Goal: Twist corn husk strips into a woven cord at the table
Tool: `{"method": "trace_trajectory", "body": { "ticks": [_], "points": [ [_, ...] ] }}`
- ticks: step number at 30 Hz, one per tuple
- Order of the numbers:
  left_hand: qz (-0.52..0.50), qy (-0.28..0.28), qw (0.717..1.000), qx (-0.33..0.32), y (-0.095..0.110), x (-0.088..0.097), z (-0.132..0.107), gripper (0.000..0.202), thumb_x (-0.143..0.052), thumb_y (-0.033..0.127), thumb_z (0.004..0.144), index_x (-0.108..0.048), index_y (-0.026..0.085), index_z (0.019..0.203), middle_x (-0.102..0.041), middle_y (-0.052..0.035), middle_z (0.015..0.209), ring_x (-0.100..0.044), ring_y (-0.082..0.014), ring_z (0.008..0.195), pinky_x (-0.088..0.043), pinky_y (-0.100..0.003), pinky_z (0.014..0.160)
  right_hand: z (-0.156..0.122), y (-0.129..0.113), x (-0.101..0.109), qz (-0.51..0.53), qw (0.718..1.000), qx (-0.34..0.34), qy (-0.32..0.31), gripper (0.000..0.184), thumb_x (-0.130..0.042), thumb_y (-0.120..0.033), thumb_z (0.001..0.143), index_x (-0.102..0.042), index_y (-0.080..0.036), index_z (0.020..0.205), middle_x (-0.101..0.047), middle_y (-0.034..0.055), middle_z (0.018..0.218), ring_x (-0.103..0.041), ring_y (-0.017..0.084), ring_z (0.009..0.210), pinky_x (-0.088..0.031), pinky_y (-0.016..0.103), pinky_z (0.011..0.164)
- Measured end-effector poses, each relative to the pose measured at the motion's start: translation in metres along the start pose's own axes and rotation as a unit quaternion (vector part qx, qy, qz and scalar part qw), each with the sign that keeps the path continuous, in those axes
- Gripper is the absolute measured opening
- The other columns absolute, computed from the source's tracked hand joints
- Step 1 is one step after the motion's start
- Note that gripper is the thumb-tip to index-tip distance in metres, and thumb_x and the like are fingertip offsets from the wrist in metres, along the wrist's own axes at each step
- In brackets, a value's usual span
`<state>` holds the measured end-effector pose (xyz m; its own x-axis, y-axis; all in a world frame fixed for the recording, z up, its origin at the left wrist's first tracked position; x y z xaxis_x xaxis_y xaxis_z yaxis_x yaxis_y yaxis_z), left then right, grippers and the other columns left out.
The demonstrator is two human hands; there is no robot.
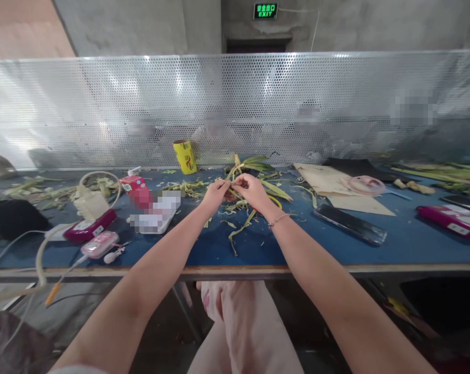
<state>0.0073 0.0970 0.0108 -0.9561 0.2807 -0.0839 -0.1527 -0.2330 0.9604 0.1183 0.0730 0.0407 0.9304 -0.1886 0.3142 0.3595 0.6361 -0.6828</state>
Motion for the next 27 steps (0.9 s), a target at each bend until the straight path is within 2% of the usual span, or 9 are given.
{"method": "trace_trajectory", "body": {
  "ticks": [4, 9, 11, 15, 18, 21, 27],
  "points": [
    [0.015, 0.026, 1.0, -0.005, -0.001, 0.005, 0.002, 0.025, -0.058, 0.037, 0.075, -0.055, 0.013, 0.069, -0.058, 0.0013, 0.059, -0.053, -0.0077, 0.05, -0.049, -0.026, 0.058, 0.001, 0.009, 0.006, 0.017, 0.998, -0.048, 0.029, 0.018, -0.044, -0.03, 0.079, -0.056, -0.018, 0.087, -0.059, 0.0038, 0.081, -0.055, 0.015, 0.076, -0.044, 0.03, 0.073],
    [0.048, -0.014, 0.999, -0.016, 0.001, -0.002, 0.001, 0.024, -0.059, 0.037, 0.074, -0.055, 0.013, 0.073, -0.059, 0.0009, 0.062, -0.053, -0.0071, 0.052, -0.049, -0.025, 0.06, 0.001, 0.02, 0.004, -0.007, 0.995, -0.102, 0.009, 0.028, -0.042, -0.036, 0.082, -0.062, -0.017, 0.088, -0.065, 0.0067, 0.085, -0.058, 0.018, 0.08, -0.044, 0.032, 0.075],
    [0.047, -0.028, 0.998, -0.009, -0.001, -0.005, 0.0, 0.025, -0.06, 0.038, 0.073, -0.054, 0.013, 0.075, -0.059, 0.0011, 0.062, -0.054, -0.0075, 0.053, -0.049, -0.025, 0.06, 0.001, 0.018, 0.004, -0.001, 0.995, -0.1, 0.006, 0.03, -0.044, -0.037, 0.081, -0.064, -0.017, 0.09, -0.066, 0.007, 0.087, -0.058, 0.018, 0.083, -0.043, 0.032, 0.077],
    [0.049, -0.036, 0.998, 0.001, -0.005, -0.007, -0.001, 0.026, -0.061, 0.038, 0.073, -0.051, 0.014, 0.073, -0.056, 0.0024, 0.058, -0.053, -0.008, 0.052, -0.048, -0.026, 0.059, 0.0, 0.01, 0.01, 0.075, 0.994, -0.074, 0.042, 0.033, -0.045, -0.039, 0.081, -0.064, -0.018, 0.098, -0.065, 0.006, 0.101, -0.057, 0.017, 0.094, -0.041, 0.031, 0.084],
    [0.054, -0.044, 0.998, 0.01, -0.006, -0.008, -0.002, 0.025, -0.06, 0.037, 0.074, -0.05, 0.014, 0.071, -0.055, 0.0027, 0.057, -0.051, -0.007, 0.049, -0.047, -0.025, 0.056, 0.0, 0.006, 0.009, 0.121, 0.99, -0.067, 0.043, 0.031, -0.048, -0.042, 0.079, -0.064, -0.018, 0.091, -0.065, 0.0047, 0.098, -0.057, 0.016, 0.093, -0.041, 0.029, 0.084],
    [0.056, -0.048, 0.997, 0.013, -0.006, -0.008, -0.003, 0.025, -0.06, 0.036, 0.074, -0.049, 0.014, 0.071, -0.055, 0.0022, 0.059, -0.051, -0.0062, 0.049, -0.047, -0.023, 0.055, -0.001, 0.004, 0.005, 0.125, 0.989, -0.078, 0.029, 0.029, -0.049, -0.045, 0.077, -0.062, -0.019, 0.078, -0.064, 0.0023, 0.085, -0.056, 0.015, 0.084, -0.041, 0.028, 0.078],
    [0.051, -0.037, 0.998, 0.009, -0.005, -0.004, -0.001, 0.024, -0.06, 0.036, 0.074, -0.049, 0.014, 0.071, -0.055, 0.0024, 0.058, -0.052, -0.0065, 0.05, -0.047, -0.023, 0.056, -0.002, 0.0, 0.005, 0.108, 0.992, -0.068, -0.003, 0.036, -0.047, -0.044, 0.077, -0.041, -0.019, 0.052, -0.048, -0.0009, 0.063, -0.047, 0.012, 0.064, -0.038, 0.026, 0.066]
  ]
}}
Point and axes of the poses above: each hand's wrist, its own z-axis towards the middle knuckle, its own x-axis out of the back of the hand, y = z × x, the point moved 8 cm from there along z, towards the middle knuckle
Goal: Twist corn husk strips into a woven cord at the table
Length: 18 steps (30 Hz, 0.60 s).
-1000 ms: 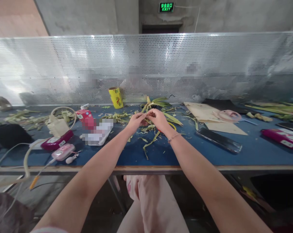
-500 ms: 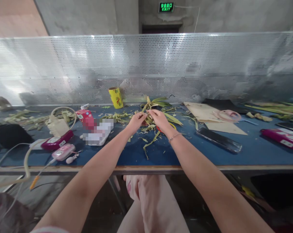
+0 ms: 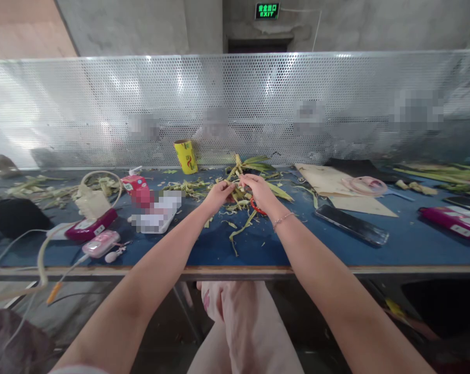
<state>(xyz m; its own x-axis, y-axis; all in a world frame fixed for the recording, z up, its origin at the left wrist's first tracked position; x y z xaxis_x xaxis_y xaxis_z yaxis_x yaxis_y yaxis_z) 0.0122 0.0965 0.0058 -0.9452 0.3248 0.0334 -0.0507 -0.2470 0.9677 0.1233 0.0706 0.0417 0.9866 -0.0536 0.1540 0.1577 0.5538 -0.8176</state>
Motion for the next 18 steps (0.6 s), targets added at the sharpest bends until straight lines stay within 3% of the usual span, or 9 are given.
{"method": "trace_trajectory", "body": {
  "ticks": [6, 18],
  "points": [
    [-0.014, 0.013, 1.0, 0.002, 0.0009, 0.0009, -0.0009, 0.019, -0.059, 0.032, 0.074, -0.05, 0.015, 0.073, -0.055, 0.0031, 0.059, -0.053, -0.0068, 0.052, -0.047, -0.023, 0.058, -0.0031, 0.0019, -0.0003, -0.064, 0.997, -0.023, -0.024, 0.031, -0.051, -0.034, 0.068, -0.034, -0.019, 0.047, -0.03, -0.0041, 0.048, -0.028, 0.009, 0.049, -0.024, 0.026, 0.051],
    [-0.057, 0.007, 0.998, 0.031, 0.0021, -0.0033, -0.0043, 0.023, -0.058, 0.037, 0.074, -0.051, 0.015, 0.069, -0.056, 0.0008, 0.058, -0.055, -0.0102, 0.053, -0.046, -0.026, 0.057, -0.0052, -0.0054, 0.0001, -0.128, 0.991, -0.011, -0.024, 0.019, -0.047, -0.024, 0.065, -0.035, -0.019, 0.05, -0.033, -0.0053, 0.05, -0.03, 0.008, 0.05, -0.024, 0.025, 0.051]
  ]
}}
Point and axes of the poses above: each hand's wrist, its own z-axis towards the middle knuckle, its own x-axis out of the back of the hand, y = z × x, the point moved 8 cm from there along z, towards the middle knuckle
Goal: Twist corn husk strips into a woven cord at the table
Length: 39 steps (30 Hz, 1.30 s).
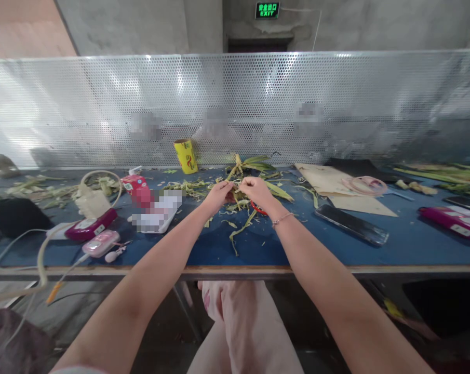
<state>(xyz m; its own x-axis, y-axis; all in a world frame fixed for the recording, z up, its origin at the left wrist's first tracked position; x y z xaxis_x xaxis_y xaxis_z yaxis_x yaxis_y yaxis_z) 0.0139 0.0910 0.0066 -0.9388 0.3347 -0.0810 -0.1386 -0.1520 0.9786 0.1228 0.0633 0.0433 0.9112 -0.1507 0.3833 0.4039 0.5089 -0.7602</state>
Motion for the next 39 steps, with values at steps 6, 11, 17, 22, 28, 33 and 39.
{"method": "trace_trajectory", "body": {
  "ticks": [6, 11, 17, 22, 28, 33, 39],
  "points": [
    [-0.032, -0.016, 0.999, 0.008, 0.001, -0.003, 0.0, 0.02, -0.064, 0.03, 0.068, -0.053, 0.014, 0.072, -0.057, 0.0003, 0.06, -0.057, -0.0109, 0.055, -0.047, -0.029, 0.061, 0.0, -0.001, 0.001, -0.034, 0.999, 0.015, 0.008, 0.02, -0.048, -0.026, 0.068, -0.037, -0.019, 0.052, -0.036, -0.0045, 0.052, -0.032, 0.009, 0.052, -0.026, 0.025, 0.052],
    [-0.057, -0.027, 0.998, -0.011, 0.003, -0.002, -0.001, 0.019, -0.067, 0.025, 0.066, -0.056, 0.012, 0.074, -0.057, 0.0001, 0.064, -0.056, -0.0079, 0.059, -0.048, -0.027, 0.067, 0.005, 0.002, 0.0, -0.045, 0.998, 0.039, 0.017, 0.026, -0.047, -0.029, 0.073, -0.036, -0.019, 0.052, -0.04, -0.0015, 0.062, -0.04, 0.013, 0.064, -0.034, 0.027, 0.066],
    [-0.066, -0.02, 0.998, -0.017, 0.001, 0.0, 0.001, 0.022, -0.071, 0.025, 0.062, -0.057, 0.011, 0.072, -0.054, 0.0022, 0.061, -0.053, -0.0056, 0.057, -0.047, -0.024, 0.065, 0.007, 0.01, -0.009, -0.038, 0.998, 0.041, 0.001, 0.025, -0.041, -0.031, 0.081, -0.041, -0.019, 0.059, -0.042, 0.0021, 0.08, -0.044, 0.015, 0.083, -0.035, 0.031, 0.086],
    [-0.065, -0.004, 0.998, -0.018, 0.002, 0.003, 0.001, 0.023, -0.073, 0.023, 0.058, -0.057, 0.011, 0.07, -0.055, 0.0019, 0.06, -0.053, -0.0067, 0.057, -0.047, -0.025, 0.065, 0.005, 0.01, -0.013, -0.033, 0.997, 0.068, -0.008, 0.027, -0.035, -0.038, 0.086, -0.046, -0.02, 0.069, -0.042, 0.0035, 0.086, -0.045, 0.015, 0.089, -0.033, 0.033, 0.093],
    [-0.078, 0.024, 0.996, -0.024, 0.004, 0.007, 0.0, 0.023, -0.074, 0.019, 0.057, -0.056, 0.011, 0.069, -0.055, 0.0023, 0.06, -0.054, -0.0056, 0.056, -0.047, -0.023, 0.063, 0.007, 0.029, -0.007, 0.131, 0.989, -0.06, 0.027, 0.032, -0.033, -0.053, 0.084, -0.042, -0.022, 0.08, -0.047, 0.001, 0.077, -0.048, 0.014, 0.071, -0.044, 0.031, 0.069],
    [-0.096, 0.02, 0.995, -0.021, 0.005, 0.006, 0.0, 0.021, -0.073, 0.015, 0.058, -0.057, 0.01, 0.07, -0.057, 0.0009, 0.06, -0.055, -0.0059, 0.055, -0.047, -0.024, 0.062, 0.008, 0.038, -0.014, 0.132, 0.988, -0.073, 0.009, 0.039, -0.036, -0.058, 0.08, -0.048, -0.021, 0.08, -0.052, 0.0011, 0.079, -0.051, 0.014, 0.073, -0.044, 0.03, 0.068],
    [-0.098, 0.006, 0.995, -0.012, 0.004, 0.002, -0.002, 0.021, -0.076, 0.016, 0.054, -0.06, 0.01, 0.065, -0.059, 0.0008, 0.062, -0.053, -0.0044, 0.054, -0.046, -0.022, 0.062, 0.007, 0.029, -0.009, 0.073, 0.997, -0.016, 0.034, 0.04, -0.033, -0.053, 0.082, -0.054, -0.021, 0.076, -0.058, 0.0031, 0.083, -0.052, 0.017, 0.081, -0.04, 0.032, 0.078]
  ]
}}
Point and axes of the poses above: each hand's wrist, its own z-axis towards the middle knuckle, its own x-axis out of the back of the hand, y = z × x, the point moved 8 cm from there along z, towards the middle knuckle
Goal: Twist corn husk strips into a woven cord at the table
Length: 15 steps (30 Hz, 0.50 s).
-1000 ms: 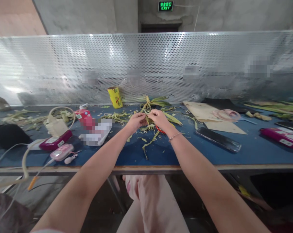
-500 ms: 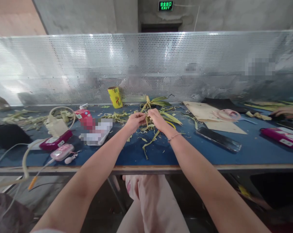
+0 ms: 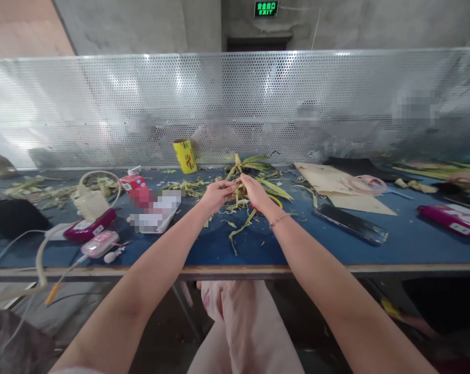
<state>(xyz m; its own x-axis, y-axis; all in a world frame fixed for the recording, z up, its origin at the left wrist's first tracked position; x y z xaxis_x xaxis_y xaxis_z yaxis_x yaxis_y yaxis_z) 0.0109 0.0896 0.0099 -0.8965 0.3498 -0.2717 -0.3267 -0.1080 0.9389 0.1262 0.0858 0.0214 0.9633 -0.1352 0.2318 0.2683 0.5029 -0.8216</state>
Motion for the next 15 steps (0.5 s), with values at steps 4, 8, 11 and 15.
{"method": "trace_trajectory", "body": {
  "ticks": [4, 8, 11, 15],
  "points": [
    [-0.007, 0.007, 1.0, 0.003, -0.002, 0.0, 0.0, 0.023, -0.078, 0.016, 0.05, -0.059, 0.009, 0.062, -0.06, 0.0008, 0.061, -0.054, -0.0044, 0.054, -0.047, -0.022, 0.062, -0.005, -0.019, 0.001, -0.059, 0.997, 0.051, 0.003, 0.036, -0.031, -0.046, 0.084, -0.052, -0.019, 0.074, -0.058, 0.0056, 0.082, -0.051, 0.019, 0.083, -0.037, 0.033, 0.08],
    [-0.007, 0.016, 1.0, 0.0, -0.001, 0.001, 0.0, 0.022, -0.077, 0.015, 0.051, -0.059, 0.01, 0.063, -0.059, 0.0015, 0.057, -0.054, -0.0047, 0.053, -0.047, -0.022, 0.062, -0.006, -0.025, 0.002, -0.064, 0.996, 0.058, 0.011, 0.034, -0.029, -0.042, 0.084, -0.052, -0.019, 0.074, -0.057, 0.005, 0.081, -0.051, 0.018, 0.081, -0.037, 0.032, 0.078],
    [-0.002, 0.018, 1.0, 0.004, -0.001, 0.001, 0.0, 0.021, -0.076, 0.014, 0.053, -0.059, 0.009, 0.064, -0.058, 0.0018, 0.056, -0.054, -0.0045, 0.052, -0.048, -0.022, 0.062, -0.006, -0.025, 0.004, -0.043, 0.997, 0.057, 0.022, 0.033, -0.029, -0.039, 0.084, -0.052, -0.02, 0.069, -0.056, 0.0028, 0.078, -0.05, 0.017, 0.079, -0.037, 0.03, 0.076],
    [-0.002, 0.034, 0.999, 0.0, -0.002, 0.004, 0.001, 0.021, -0.076, 0.016, 0.053, -0.059, 0.008, 0.062, -0.057, 0.0014, 0.057, -0.054, -0.0042, 0.053, -0.048, -0.022, 0.064, -0.003, -0.016, 0.006, 0.003, 0.999, 0.021, 0.036, 0.03, -0.035, -0.041, 0.081, -0.047, -0.021, 0.064, -0.05, 0.0001, 0.066, -0.047, 0.016, 0.07, -0.037, 0.027, 0.067]
  ]
}}
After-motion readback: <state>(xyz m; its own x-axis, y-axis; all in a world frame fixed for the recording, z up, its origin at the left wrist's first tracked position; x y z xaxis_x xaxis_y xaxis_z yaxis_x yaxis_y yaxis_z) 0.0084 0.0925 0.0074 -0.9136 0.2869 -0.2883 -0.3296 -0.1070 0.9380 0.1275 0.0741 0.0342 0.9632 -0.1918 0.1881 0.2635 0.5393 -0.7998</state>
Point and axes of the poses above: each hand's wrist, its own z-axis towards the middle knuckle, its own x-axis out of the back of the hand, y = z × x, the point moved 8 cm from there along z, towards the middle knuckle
